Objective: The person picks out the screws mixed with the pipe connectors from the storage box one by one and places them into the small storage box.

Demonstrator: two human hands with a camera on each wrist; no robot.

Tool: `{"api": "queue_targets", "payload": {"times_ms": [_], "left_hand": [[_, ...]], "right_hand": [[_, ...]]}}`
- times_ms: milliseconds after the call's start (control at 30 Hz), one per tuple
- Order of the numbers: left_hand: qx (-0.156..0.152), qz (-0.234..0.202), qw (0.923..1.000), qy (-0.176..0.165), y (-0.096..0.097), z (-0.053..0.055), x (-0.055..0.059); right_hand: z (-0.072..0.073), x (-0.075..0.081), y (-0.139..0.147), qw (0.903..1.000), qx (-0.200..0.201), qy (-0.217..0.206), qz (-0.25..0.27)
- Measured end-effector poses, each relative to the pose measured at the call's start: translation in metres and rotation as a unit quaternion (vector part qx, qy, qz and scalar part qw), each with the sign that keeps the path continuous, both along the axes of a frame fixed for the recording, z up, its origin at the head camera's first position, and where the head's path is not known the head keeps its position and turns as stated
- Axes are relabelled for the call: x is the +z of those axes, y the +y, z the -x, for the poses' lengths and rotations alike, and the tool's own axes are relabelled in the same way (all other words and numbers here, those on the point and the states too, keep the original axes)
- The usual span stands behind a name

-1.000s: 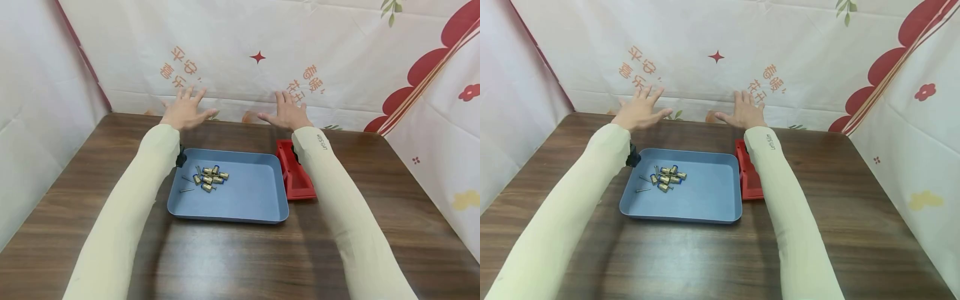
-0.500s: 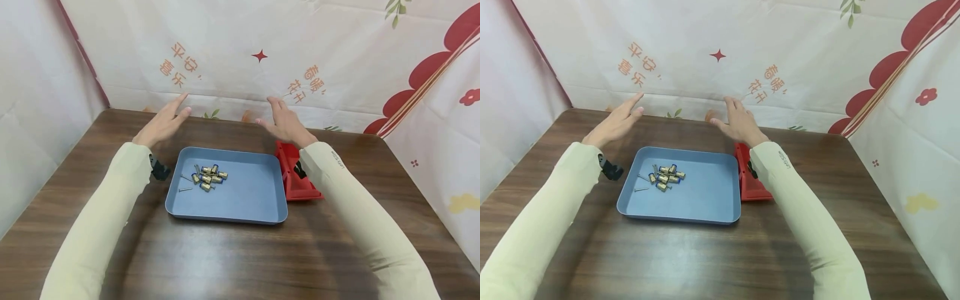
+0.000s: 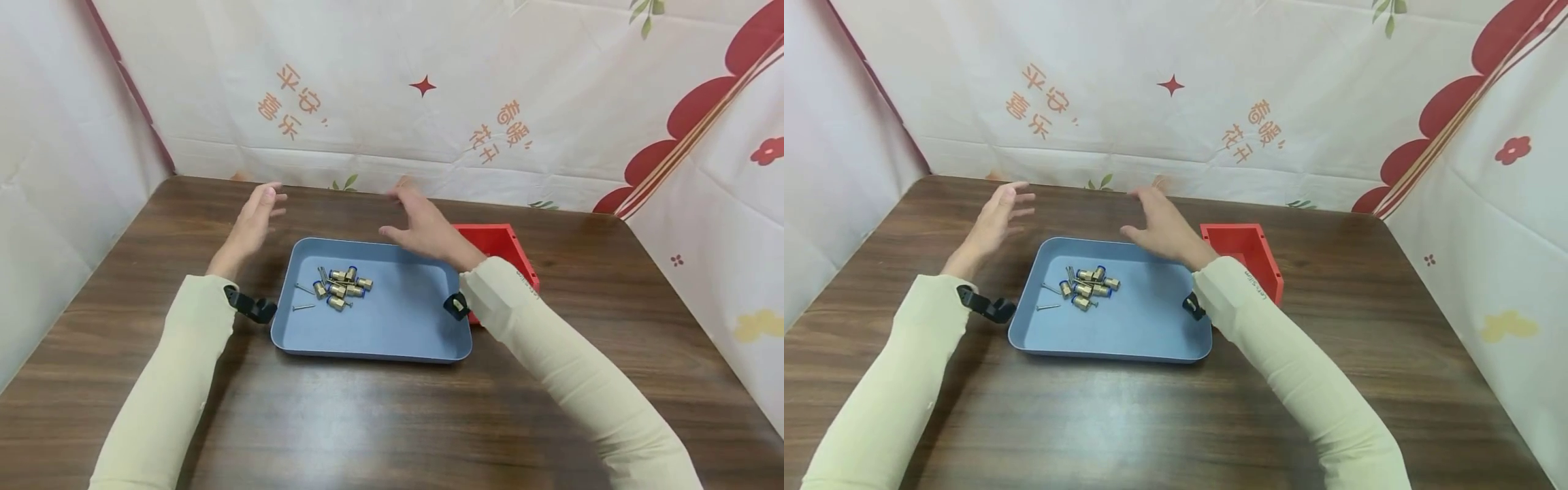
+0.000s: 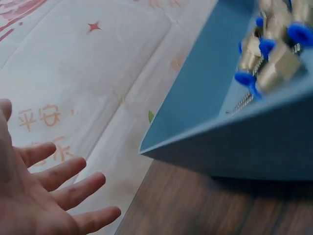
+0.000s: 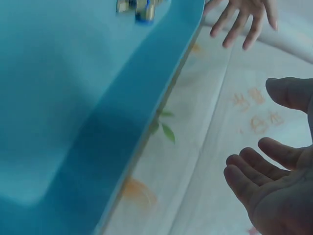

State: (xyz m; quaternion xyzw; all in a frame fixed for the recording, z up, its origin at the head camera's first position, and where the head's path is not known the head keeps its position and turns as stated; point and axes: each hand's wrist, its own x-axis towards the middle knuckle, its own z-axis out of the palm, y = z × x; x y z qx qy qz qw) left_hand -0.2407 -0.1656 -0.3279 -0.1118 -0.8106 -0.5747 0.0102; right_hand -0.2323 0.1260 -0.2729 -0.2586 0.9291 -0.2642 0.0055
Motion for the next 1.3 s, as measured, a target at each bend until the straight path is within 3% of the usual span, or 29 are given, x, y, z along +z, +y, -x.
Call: {"api": "queue_targets", "payload": {"times_ms": [300, 467, 633, 767, 1000, 1300], "left_hand": [[-0.068, -0.006, 0.9969, -0.039, -0.004, -0.009, -0.017], [-0.075, -0.034, 0.9959, -0.038, -0.005, -0.01, -0.026], [-0.086, -0.061, 0.994, -0.029, 0.0, -0.008, -0.032], [-0.097, -0.047, 0.9936, -0.031, 0.006, -0.007, -0.038], [-0.087, -0.016, 0.9947, -0.054, 0.006, -0.007, -0.048], [-0.084, 0.029, 0.9953, -0.04, 0.001, -0.008, -0.056]], "right_hand": [[-0.012, -0.024, -0.017, 0.9988, 0.023, -0.033, 0.027], [-0.015, -0.033, -0.026, 0.9979, 0.045, -0.025, 0.038], [-0.018, -0.04, -0.031, 0.9969, 0.048, -0.047, 0.041], [-0.021, -0.046, -0.035, 0.9963, 0.043, -0.065, 0.036], [-0.024, -0.057, -0.04, 0.9939, 0.04, -0.097, 0.035], [-0.025, -0.068, -0.041, 0.9942, 0.03, -0.101, 0.02]]}}
